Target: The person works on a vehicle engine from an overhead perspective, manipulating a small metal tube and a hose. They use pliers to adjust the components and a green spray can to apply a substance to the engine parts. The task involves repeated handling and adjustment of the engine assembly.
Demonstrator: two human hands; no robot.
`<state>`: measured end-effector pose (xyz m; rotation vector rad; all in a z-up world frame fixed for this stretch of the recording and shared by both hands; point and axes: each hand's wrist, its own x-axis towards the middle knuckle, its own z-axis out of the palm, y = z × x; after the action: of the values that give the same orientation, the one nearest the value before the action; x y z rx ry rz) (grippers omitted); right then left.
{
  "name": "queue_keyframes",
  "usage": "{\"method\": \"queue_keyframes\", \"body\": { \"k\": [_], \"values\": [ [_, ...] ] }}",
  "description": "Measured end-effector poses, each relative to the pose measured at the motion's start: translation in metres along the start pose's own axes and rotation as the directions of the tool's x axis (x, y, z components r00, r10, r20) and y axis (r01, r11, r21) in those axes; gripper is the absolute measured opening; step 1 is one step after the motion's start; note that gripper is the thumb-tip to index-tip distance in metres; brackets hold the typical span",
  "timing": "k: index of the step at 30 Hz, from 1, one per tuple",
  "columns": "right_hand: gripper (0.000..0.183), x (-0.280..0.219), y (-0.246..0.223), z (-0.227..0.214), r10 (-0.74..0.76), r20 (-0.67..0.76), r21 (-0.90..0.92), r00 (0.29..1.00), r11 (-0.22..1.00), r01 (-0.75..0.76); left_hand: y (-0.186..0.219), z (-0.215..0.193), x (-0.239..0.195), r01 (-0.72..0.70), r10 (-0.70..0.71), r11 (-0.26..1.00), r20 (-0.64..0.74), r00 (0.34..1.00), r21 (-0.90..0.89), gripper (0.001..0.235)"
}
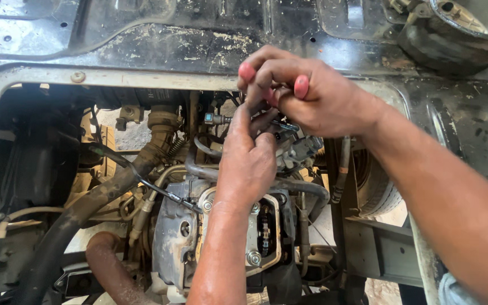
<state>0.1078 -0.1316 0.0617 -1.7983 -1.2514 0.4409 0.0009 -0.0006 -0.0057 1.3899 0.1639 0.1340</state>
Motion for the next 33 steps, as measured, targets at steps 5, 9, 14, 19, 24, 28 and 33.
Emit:
{"method": "queue_keyframes", "body": {
  "k": [5, 9, 14, 19, 24, 28, 33],
  "values": [
    [0.062, 0.020, 0.016, -0.045, -0.120, 0.364, 0.402, 0.924, 0.915, -0.040, 0.002, -0.007, 0.001, 0.014, 0.006, 0.967, -0.077, 0.997, 0.255, 0.027],
    [0.068, 0.032, 0.011, -0.055, -0.080, 0.502, 0.304, 0.861, 0.949, -0.089, 0.002, -0.004, -0.001, -0.165, 0.191, 0.933, -0.050, 0.980, 0.318, 0.022],
    [0.017, -0.033, -0.054, -0.066, 0.260, 0.084, -0.134, 0.962, 0.960, -0.247, 0.004, 0.000, -0.001, -0.095, 0.123, 0.962, -0.095, 0.988, 0.254, 0.021],
    [0.018, -0.105, -0.090, -0.075, 0.546, -0.481, -0.546, 0.686, 0.425, -0.722, 0.002, 0.004, -0.002, -0.260, 0.298, 0.873, -0.031, 0.954, 0.414, 0.023],
    [0.023, -0.163, -0.041, -0.084, 0.551, -0.654, -0.543, 0.519, 0.136, -0.829, 0.001, 0.009, -0.004, -0.322, 0.364, 0.787, 0.026, 0.931, 0.526, 0.022],
    [0.026, -0.186, -0.018, -0.057, 0.516, -0.677, -0.588, 0.525, 0.051, -0.807, 0.001, 0.004, -0.005, -0.429, 0.524, 0.600, 0.073, 0.848, 0.676, 0.024],
    [0.073, -0.165, -0.037, -0.041, 0.458, -0.653, -0.697, 0.603, -0.052, -0.715, -0.003, -0.002, -0.005, -0.447, 0.514, 0.582, 0.119, 0.850, 0.679, 0.023]
  ]
}}
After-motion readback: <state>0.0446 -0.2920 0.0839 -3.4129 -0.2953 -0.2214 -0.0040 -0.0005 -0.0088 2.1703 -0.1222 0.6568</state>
